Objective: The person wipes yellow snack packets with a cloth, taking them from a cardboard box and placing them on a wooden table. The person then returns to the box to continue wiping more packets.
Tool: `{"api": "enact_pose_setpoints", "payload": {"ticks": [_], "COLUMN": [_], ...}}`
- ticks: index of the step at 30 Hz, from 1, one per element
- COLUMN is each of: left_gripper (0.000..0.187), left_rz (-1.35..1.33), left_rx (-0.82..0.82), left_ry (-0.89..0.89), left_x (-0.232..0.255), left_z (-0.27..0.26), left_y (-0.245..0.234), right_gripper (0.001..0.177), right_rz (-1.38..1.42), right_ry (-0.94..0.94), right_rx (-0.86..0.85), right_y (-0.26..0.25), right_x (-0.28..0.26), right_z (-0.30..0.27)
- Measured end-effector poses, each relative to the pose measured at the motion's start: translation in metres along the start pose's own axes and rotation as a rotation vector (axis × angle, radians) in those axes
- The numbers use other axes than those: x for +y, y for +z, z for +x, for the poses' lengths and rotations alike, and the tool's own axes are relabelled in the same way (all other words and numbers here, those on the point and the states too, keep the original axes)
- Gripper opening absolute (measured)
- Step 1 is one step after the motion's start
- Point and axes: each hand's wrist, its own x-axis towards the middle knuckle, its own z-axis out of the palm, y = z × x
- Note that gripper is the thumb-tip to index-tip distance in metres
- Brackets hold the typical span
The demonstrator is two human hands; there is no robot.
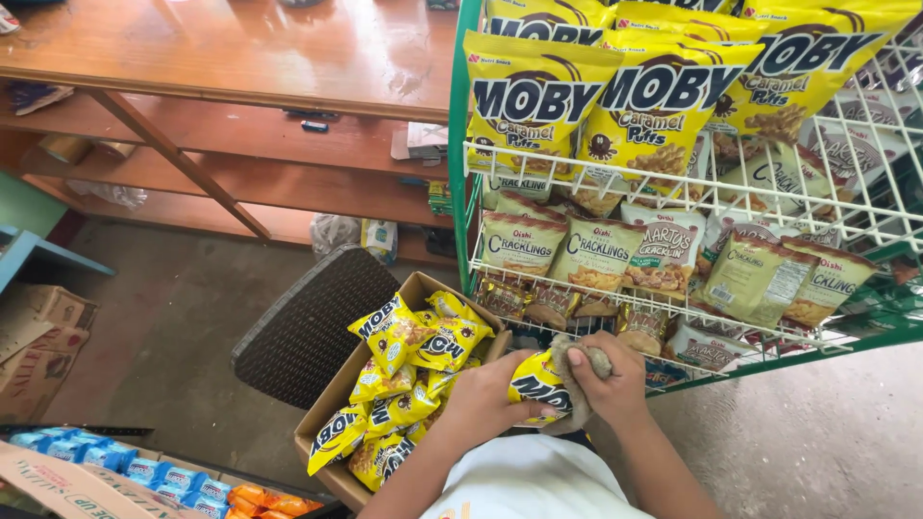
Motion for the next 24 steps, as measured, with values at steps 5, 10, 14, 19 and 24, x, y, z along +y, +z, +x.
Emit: {"api": "enact_pose_setpoints", "payload": {"ticks": [5, 10, 14, 19, 24], "left_gripper": [0.056, 0.041, 0.062, 0.053, 0.048], "left_rz": [0.186, 0.330, 0.265, 0.224, 0.301], "left_rx": [0.315, 0.236, 0.388, 0.466, 0.398], "left_ry": [0.086, 0.292, 0.284, 0.269, 0.361], "left_x": [-0.016, -0.019, -0.011, 0.004, 0.013], "left_z": [-0.002, -0.001, -0.003, -0.003, -0.004], "left_y": [0.023, 0.015, 0.006, 0.001, 0.004], "right_gripper": [0.018, 0.014, 0.020, 0.020, 0.034], "right_rz": [-0.101, -0.009, -0.100, -0.018, 0.157], "right_ry": [-0.143, -0.278, -0.351, -0.405, -0.036], "right_rx": [-0.037, -0.046, 0.078, 0.130, 0.142], "right_y": [0.014, 0.030, 0.035, 0.031, 0.030], "right_x": [-0.011, -0.044, -0.027, -0.015, 0.022], "right_z": [0.005, 0.012, 0.014, 0.010, -0.011]}}
